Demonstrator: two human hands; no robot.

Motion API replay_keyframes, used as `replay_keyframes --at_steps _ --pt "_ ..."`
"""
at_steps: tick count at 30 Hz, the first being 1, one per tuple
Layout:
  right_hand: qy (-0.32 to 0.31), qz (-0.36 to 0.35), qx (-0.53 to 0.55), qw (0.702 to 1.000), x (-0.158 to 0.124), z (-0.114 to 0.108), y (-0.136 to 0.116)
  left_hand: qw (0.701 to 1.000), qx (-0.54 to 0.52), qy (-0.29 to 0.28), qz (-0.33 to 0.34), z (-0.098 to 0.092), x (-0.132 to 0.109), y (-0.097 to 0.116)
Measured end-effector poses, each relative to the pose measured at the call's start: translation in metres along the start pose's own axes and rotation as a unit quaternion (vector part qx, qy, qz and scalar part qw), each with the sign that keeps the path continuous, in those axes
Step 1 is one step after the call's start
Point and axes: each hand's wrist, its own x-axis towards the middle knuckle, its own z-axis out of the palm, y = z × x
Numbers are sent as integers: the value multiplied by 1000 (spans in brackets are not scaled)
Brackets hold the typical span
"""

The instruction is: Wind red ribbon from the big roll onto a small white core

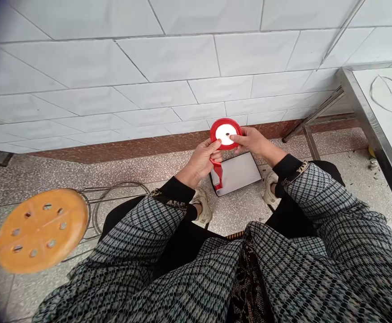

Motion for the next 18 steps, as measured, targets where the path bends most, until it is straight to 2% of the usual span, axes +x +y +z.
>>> replay_keyframes --at_steps 5,13,18 --pt "-87 -9 -69 994 0 -30 -18 995 11 -93 -20 -2 -3 4" --pt "-152 30 -181 971 -9 -47 -30 990 95 -79 -62 -6 -4 3" --pt "-126 37 -218 967 -10 -50 -36 983 119 -94 -99 -7 -3 5"
